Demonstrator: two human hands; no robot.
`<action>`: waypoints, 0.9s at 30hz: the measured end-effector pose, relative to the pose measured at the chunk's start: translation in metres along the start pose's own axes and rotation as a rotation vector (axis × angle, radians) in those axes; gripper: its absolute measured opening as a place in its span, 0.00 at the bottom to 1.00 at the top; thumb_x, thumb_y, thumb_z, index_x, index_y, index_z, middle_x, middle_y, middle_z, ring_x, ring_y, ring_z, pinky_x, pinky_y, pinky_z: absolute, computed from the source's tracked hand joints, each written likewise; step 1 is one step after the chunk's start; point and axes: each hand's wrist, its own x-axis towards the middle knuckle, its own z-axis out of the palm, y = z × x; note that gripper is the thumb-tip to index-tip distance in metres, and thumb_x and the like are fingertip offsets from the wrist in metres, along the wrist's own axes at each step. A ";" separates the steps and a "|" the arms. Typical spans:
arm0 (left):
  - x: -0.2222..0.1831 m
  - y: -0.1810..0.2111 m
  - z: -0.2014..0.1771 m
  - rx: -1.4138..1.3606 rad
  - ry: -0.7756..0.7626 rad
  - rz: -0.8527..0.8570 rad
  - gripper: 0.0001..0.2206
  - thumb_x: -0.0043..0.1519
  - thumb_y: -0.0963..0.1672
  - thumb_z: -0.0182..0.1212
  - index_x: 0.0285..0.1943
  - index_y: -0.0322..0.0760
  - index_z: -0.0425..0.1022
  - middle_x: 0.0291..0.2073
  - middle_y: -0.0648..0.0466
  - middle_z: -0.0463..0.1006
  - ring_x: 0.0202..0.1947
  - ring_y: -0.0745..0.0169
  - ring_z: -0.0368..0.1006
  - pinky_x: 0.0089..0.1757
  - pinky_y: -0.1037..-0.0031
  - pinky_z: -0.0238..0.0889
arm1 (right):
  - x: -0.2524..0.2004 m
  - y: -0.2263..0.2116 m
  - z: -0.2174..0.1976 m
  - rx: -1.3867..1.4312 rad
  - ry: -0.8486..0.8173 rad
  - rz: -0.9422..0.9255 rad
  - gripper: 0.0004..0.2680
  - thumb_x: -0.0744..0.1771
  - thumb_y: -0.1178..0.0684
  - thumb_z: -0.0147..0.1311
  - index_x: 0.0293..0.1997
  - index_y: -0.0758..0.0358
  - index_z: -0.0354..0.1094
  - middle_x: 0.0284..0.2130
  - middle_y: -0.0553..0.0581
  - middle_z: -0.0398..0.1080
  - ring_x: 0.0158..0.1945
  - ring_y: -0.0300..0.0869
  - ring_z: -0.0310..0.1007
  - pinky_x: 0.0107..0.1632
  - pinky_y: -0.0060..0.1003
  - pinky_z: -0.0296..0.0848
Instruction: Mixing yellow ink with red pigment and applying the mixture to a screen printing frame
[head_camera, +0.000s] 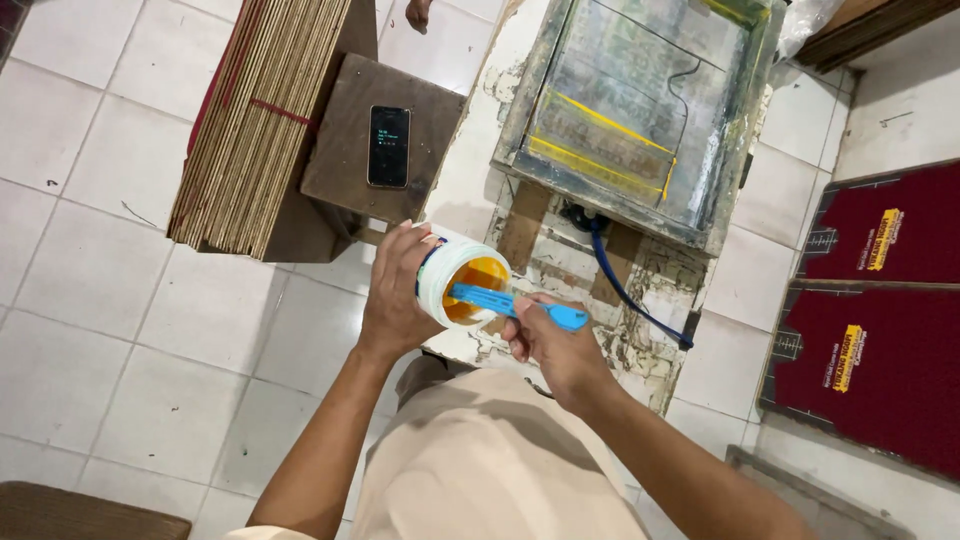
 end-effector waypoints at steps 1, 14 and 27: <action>0.000 0.002 0.002 -0.049 0.001 -0.011 0.42 0.42 0.51 0.85 0.65 0.39 0.65 0.60 0.43 0.72 0.62 0.31 0.66 0.63 0.43 0.57 | 0.002 -0.001 0.003 0.082 0.028 0.043 0.07 0.69 0.56 0.50 0.37 0.69 0.70 0.21 0.65 0.72 0.20 0.45 0.71 0.24 0.35 0.71; -0.010 0.014 0.022 -0.251 0.055 0.031 0.42 0.42 0.52 0.84 0.62 0.29 0.66 0.56 0.38 0.74 0.56 0.28 0.71 0.62 0.45 0.61 | 0.010 -0.108 -0.016 -1.605 -0.576 -0.628 0.06 0.65 0.56 0.62 0.45 0.61 0.77 0.39 0.64 0.80 0.44 0.53 0.82 0.48 0.44 0.78; -0.011 0.014 0.012 -0.214 0.039 -0.013 0.44 0.40 0.51 0.85 0.64 0.31 0.66 0.58 0.39 0.72 0.60 0.28 0.68 0.62 0.43 0.59 | 0.002 -0.095 -0.006 -1.487 -0.661 -0.867 0.03 0.65 0.56 0.60 0.39 0.60 0.72 0.34 0.57 0.77 0.40 0.53 0.80 0.42 0.45 0.76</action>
